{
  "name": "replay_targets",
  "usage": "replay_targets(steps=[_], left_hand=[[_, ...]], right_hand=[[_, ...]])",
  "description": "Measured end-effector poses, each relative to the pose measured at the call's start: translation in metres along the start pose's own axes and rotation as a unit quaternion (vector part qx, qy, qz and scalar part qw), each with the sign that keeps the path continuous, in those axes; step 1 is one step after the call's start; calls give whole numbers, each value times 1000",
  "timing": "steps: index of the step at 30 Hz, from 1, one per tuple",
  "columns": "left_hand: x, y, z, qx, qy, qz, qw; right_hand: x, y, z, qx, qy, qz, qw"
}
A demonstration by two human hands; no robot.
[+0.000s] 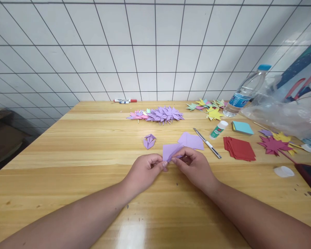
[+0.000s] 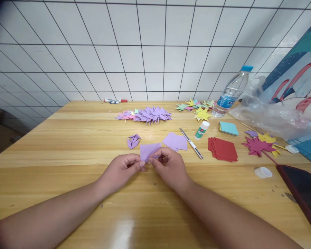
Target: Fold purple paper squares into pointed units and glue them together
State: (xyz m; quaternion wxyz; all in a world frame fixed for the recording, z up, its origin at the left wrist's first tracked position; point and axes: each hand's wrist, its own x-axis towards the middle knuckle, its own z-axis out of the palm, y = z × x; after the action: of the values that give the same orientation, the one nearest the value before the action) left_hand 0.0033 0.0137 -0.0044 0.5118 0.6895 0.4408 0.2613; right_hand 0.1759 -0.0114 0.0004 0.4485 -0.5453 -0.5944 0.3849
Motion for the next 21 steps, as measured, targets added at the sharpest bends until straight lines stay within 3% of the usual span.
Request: replay_targets(steps=[9, 15, 21], left_hand=[[-2, 0, 1, 0, 2, 7, 1000], [-1, -1, 1, 17, 25, -8, 999], [1, -4, 1, -42, 9, 3, 999]], right_hand=[[-1, 0, 0, -18, 8, -7, 1000], [-4, -3, 2, -80, -31, -38, 996], [-4, 2, 2, 55, -19, -3, 998]])
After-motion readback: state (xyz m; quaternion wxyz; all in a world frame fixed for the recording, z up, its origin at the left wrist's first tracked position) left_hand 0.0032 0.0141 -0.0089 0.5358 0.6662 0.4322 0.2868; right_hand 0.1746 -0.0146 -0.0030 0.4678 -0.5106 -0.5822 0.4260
